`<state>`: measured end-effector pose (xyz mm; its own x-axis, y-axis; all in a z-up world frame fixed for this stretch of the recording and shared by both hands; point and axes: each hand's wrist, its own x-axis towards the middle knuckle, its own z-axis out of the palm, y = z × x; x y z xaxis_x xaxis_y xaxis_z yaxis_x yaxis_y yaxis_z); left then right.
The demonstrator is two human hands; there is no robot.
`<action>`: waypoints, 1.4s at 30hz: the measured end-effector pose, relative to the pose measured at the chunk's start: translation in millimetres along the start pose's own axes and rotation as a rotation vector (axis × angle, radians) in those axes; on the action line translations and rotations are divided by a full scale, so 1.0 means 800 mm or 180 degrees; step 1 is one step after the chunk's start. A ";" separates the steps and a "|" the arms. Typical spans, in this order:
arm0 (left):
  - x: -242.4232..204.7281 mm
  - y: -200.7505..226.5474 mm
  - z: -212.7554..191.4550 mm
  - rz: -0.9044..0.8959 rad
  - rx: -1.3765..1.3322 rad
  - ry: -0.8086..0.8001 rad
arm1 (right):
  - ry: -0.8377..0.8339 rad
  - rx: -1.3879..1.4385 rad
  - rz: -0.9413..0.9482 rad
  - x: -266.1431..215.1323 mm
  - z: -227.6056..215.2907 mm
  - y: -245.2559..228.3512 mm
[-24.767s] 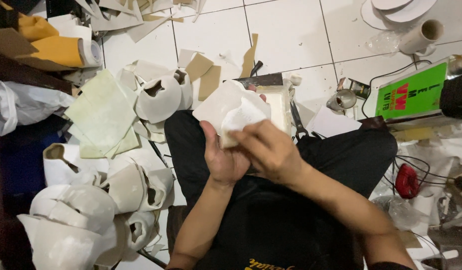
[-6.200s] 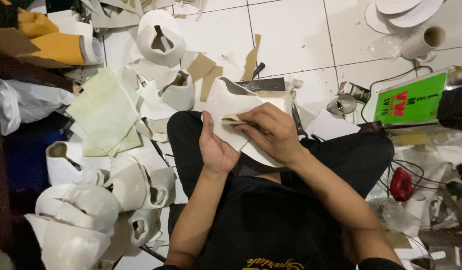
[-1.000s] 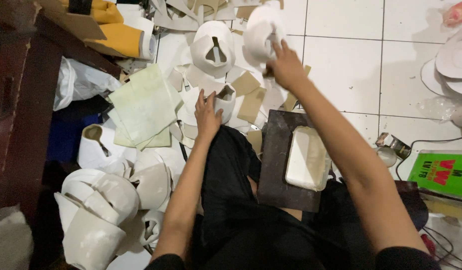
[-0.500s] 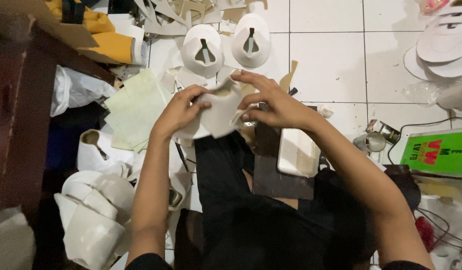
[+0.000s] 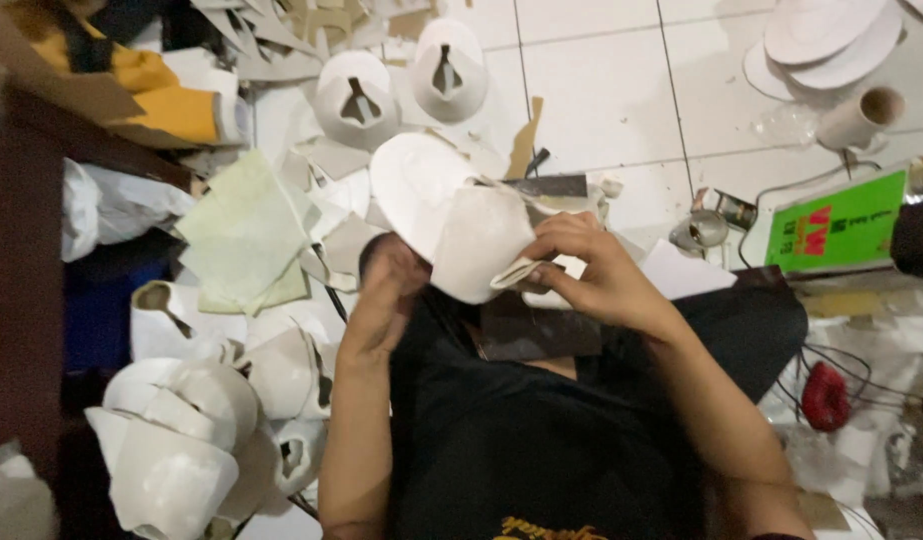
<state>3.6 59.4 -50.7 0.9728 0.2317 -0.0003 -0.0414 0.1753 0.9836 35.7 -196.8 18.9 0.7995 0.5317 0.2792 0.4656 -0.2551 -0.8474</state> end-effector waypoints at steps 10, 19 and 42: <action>-0.024 -0.007 -0.005 -0.1469 -0.2299 0.0002 | 0.0999 0.0287 0.0646 -0.037 -0.009 0.095; -0.050 -0.007 -0.046 -0.1333 -0.2248 0.0200 | 0.0235 -0.2513 0.1564 -0.043 0.050 0.189; -0.054 -0.003 0.020 -0.1388 -0.2569 0.0323 | 0.1205 -0.2590 0.0358 -0.127 0.083 0.130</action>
<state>-34.8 33.8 -50.6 0.9166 0.0645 -0.3946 0.1405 0.8719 0.4690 -22.1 -223.8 -127.1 0.8609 0.2046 0.4658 0.3867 -0.8582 -0.3376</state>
